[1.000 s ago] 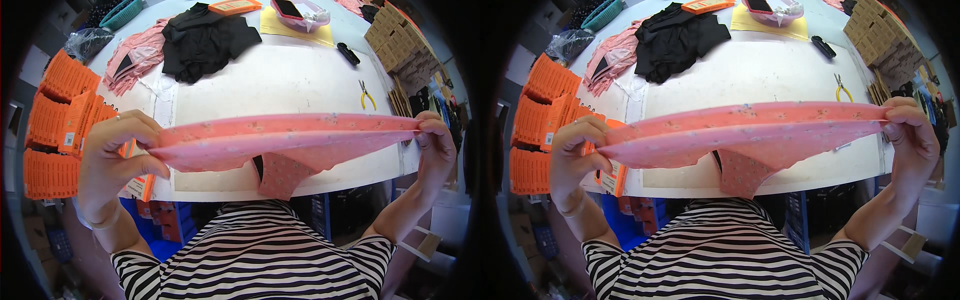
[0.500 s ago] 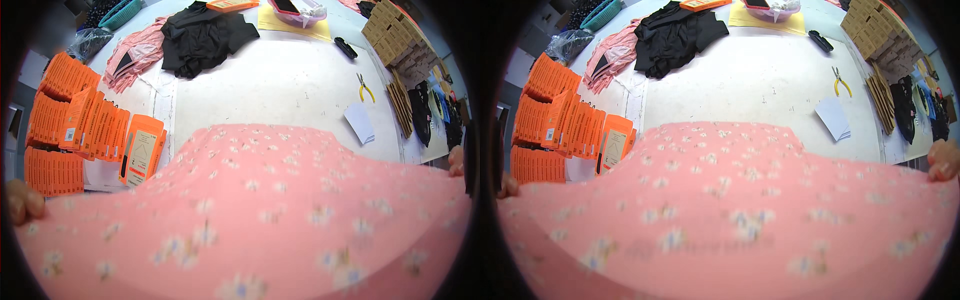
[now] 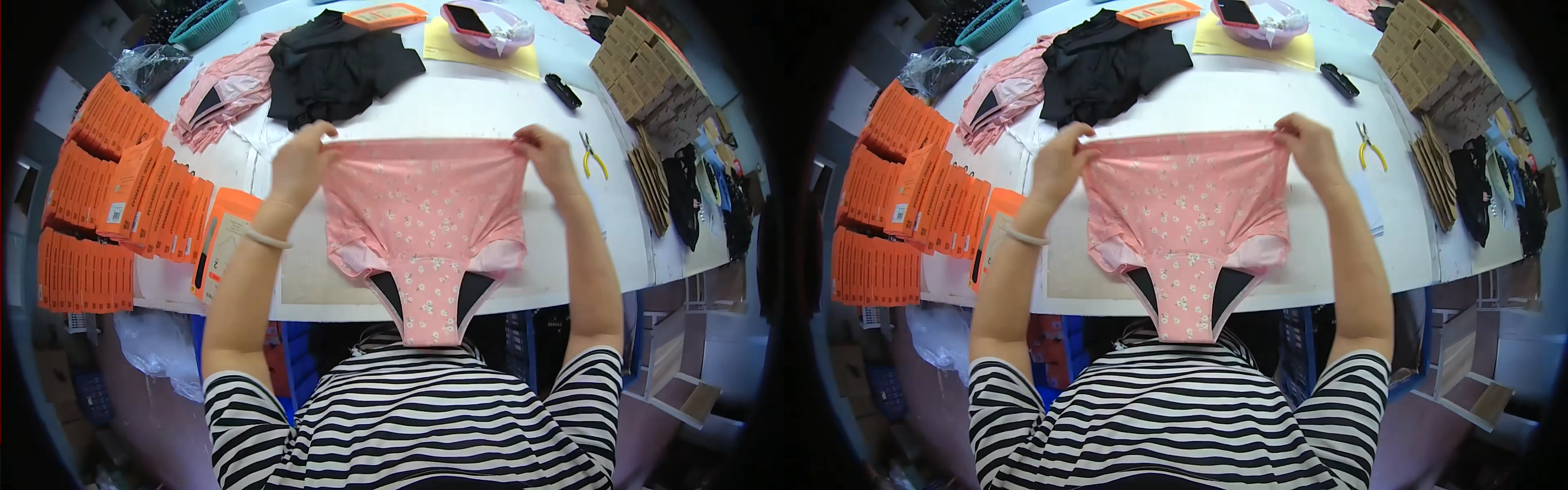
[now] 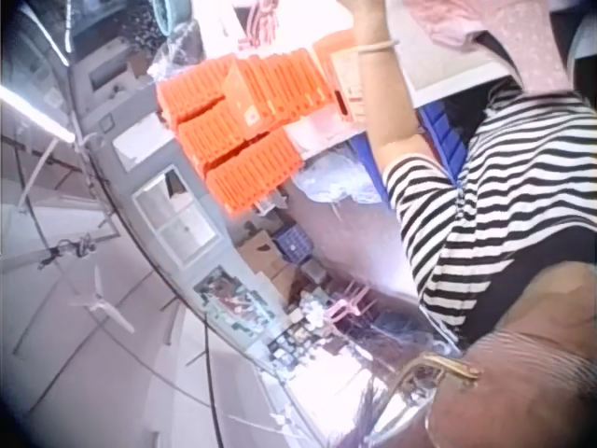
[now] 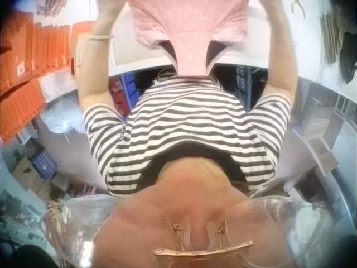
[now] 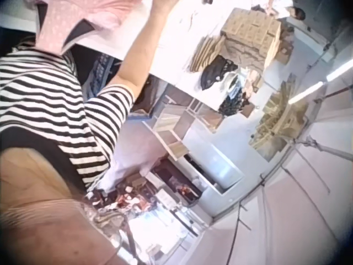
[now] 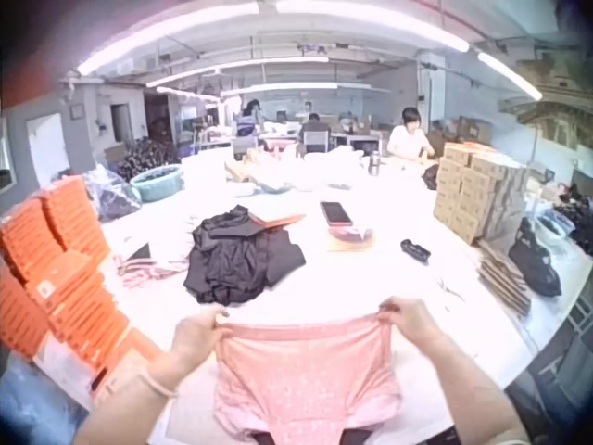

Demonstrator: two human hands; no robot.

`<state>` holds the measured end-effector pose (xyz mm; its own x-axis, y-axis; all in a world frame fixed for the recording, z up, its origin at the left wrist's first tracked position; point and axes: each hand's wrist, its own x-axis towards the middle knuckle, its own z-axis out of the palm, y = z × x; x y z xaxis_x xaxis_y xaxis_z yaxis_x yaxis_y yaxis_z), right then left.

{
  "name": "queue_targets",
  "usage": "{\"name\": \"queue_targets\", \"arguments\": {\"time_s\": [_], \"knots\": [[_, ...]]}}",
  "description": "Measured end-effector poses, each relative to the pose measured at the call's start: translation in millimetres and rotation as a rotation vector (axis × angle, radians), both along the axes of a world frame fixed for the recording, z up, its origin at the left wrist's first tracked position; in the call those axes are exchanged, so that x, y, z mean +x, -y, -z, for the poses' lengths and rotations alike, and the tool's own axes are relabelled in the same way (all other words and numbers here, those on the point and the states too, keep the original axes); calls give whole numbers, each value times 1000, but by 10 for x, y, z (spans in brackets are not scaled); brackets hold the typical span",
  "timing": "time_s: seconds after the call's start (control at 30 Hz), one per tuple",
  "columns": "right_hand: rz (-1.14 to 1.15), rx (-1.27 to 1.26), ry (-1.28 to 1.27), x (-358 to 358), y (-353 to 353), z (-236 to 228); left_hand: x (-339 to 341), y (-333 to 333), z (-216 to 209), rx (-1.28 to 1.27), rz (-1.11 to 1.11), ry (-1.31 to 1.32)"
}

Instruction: The person folds black and pink patterned underwear on a white table, inserts them into orange packaging, and stacks the packages. The person handles the items one at a time, folding them neatly before placing them into the packaging.

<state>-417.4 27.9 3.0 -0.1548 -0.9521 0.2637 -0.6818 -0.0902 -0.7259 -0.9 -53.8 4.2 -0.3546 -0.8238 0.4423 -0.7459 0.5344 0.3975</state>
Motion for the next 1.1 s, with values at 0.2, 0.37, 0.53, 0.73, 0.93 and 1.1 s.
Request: {"name": "queue_targets", "arguments": {"time_s": [0.2, 0.37, 0.53, 0.73, 0.93, 1.1], "knots": [[120, -74, -324, 175, 139, 383, -241, 187, 441, -335, -36, 92], [159, -44, -278, 139, 81, 323, -374, 120, 473, -85, 369, 59], [353, -155, -641, -207, -610, 144, -459, 50, 452, -126, 321, 108], [354, 138, -823, -535, -1432, 299, -453, 53, 527, -189, 317, 60], [356, 171, -874, -474, -1395, 345, -433, 64, 539, -145, 302, 67], [398, 233, -818, -353, -1399, 171, -411, 65, 570, -148, 310, 101]]}}
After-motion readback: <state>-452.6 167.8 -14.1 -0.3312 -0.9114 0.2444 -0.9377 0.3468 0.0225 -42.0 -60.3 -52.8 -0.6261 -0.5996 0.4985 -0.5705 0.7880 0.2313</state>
